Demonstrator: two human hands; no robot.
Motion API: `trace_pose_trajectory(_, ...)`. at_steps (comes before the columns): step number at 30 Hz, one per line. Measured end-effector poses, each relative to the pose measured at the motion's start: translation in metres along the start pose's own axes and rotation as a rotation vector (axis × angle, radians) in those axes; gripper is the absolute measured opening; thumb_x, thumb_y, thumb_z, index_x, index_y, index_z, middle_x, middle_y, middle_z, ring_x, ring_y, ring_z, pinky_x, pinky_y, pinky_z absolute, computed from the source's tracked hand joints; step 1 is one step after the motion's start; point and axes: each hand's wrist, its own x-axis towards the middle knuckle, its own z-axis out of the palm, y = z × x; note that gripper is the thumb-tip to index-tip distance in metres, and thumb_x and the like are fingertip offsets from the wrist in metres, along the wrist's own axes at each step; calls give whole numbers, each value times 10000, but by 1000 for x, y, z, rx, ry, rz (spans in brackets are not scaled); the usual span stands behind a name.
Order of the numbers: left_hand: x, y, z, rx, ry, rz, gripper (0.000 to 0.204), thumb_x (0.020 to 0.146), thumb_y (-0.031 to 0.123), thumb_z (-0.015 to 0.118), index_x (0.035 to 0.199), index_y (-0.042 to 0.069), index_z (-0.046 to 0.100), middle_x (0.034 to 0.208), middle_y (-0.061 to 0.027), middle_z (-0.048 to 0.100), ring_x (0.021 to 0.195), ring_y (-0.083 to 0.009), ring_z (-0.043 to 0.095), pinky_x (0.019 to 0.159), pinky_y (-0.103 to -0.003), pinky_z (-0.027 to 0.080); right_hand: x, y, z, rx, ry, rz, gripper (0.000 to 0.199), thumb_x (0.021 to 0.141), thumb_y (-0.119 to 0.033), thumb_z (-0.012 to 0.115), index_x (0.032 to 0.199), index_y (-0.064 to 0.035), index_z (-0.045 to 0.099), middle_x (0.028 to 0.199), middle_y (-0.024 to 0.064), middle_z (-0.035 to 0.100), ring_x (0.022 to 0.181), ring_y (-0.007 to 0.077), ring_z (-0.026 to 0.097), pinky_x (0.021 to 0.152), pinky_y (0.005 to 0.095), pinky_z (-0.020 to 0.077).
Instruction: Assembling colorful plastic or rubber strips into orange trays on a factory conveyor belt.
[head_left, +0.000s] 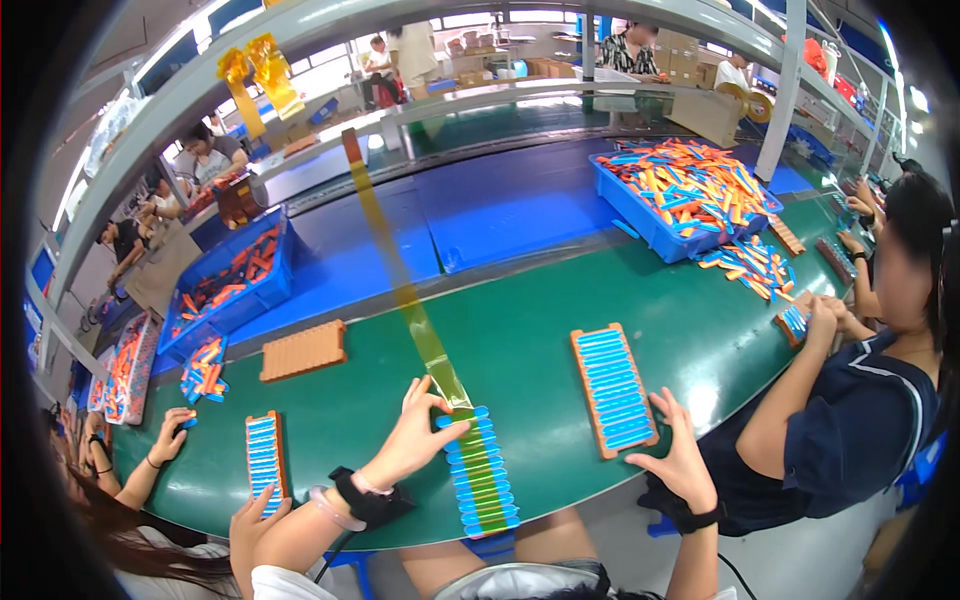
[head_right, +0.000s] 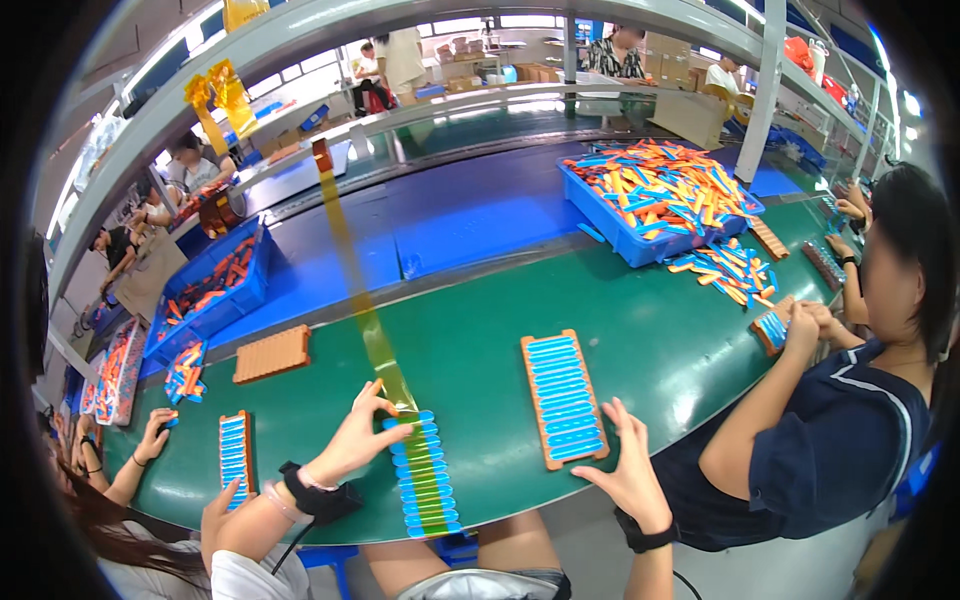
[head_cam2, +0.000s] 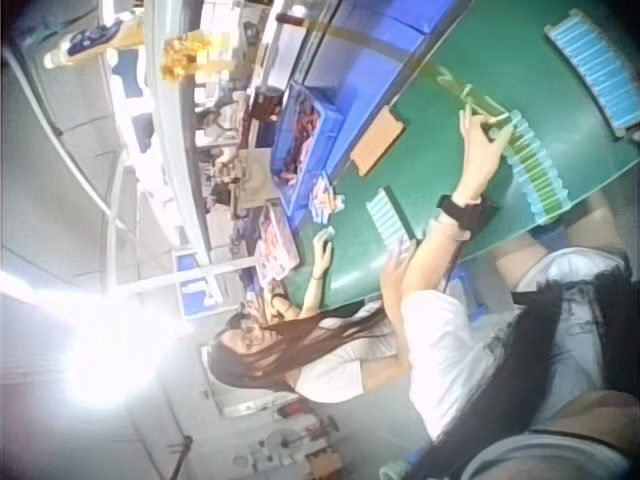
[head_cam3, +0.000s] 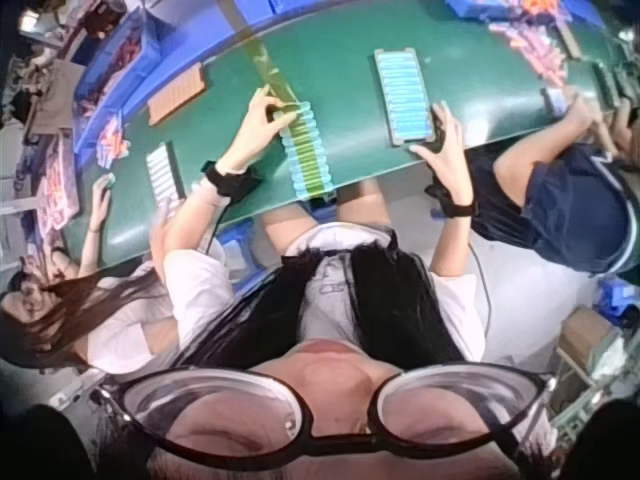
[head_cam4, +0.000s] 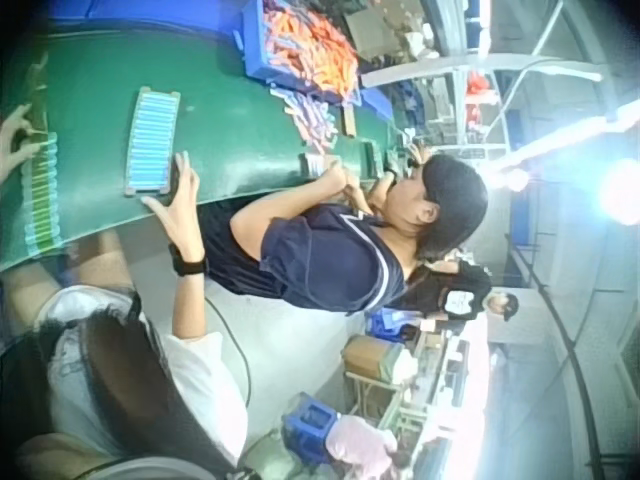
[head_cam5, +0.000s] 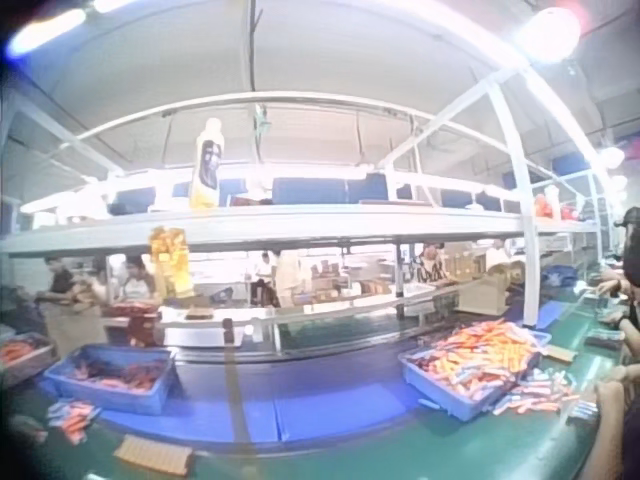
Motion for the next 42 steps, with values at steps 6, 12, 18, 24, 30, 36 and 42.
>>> trace_pose_trajectory(6,-41,13,-27,-1420,18,-236,235,831,31,527,1054,22,452,996,-108,565,912,-165,559,783,-296,466,-8,0,22,-1,41,-64,855,596,-87,760,1288,12,268,1146,141,526,947,243,513,763,305,439)
trace_pose_trajectory(12,-80,-6,-39,-1489,165,-301,235,878,122,474,1033,-47,522,917,-109,605,808,-169,602,730,-297,498,-31,-48,75,-112,-73,-253,885,598,-90,761,1293,42,230,1188,125,507,1028,273,467,816,333,423)
trace_pose_trajectory(18,-94,-16,-56,-1514,376,-317,196,878,125,464,986,-15,547,835,-80,613,718,-166,601,658,-301,504,-18,-91,134,10,-130,-307,852,639,-126,738,1294,52,223,1160,151,516,1009,276,464,838,344,405)
trace_pose_trajectory(24,-83,-11,-53,-1525,296,-200,103,863,114,512,864,18,551,824,-26,592,763,-83,553,690,-220,445,0,-120,147,-28,-242,-316,647,744,-182,646,1260,26,315,1064,219,495,975,330,487,810,381,424)
trace_pose_trajectory(30,-75,6,-56,-1259,277,-49,65,825,95,568,809,34,554,813,-6,587,744,-46,521,655,-185,400,57,-169,127,589,-449,-17,296,856,-214,531,1039,15,490,947,117,572,817,158,550,729,287,439)
trace_pose_trajectory(36,-72,23,-56,-1254,312,31,79,819,103,573,833,25,573,806,19,575,748,-28,495,671,-177,383,72,-185,125,808,-519,-46,125,855,-138,545,857,-17,573,790,-20,571,703,10,478,625,175,395)
trace_pose_trajectory(42,-112,21,7,-943,304,68,94,780,62,615,795,-7,553,732,-3,507,691,-54,475,577,-190,380,2,-136,119,709,-501,99,112,839,-119,564,833,-8,563,748,-27,548,692,22,466,615,166,376)
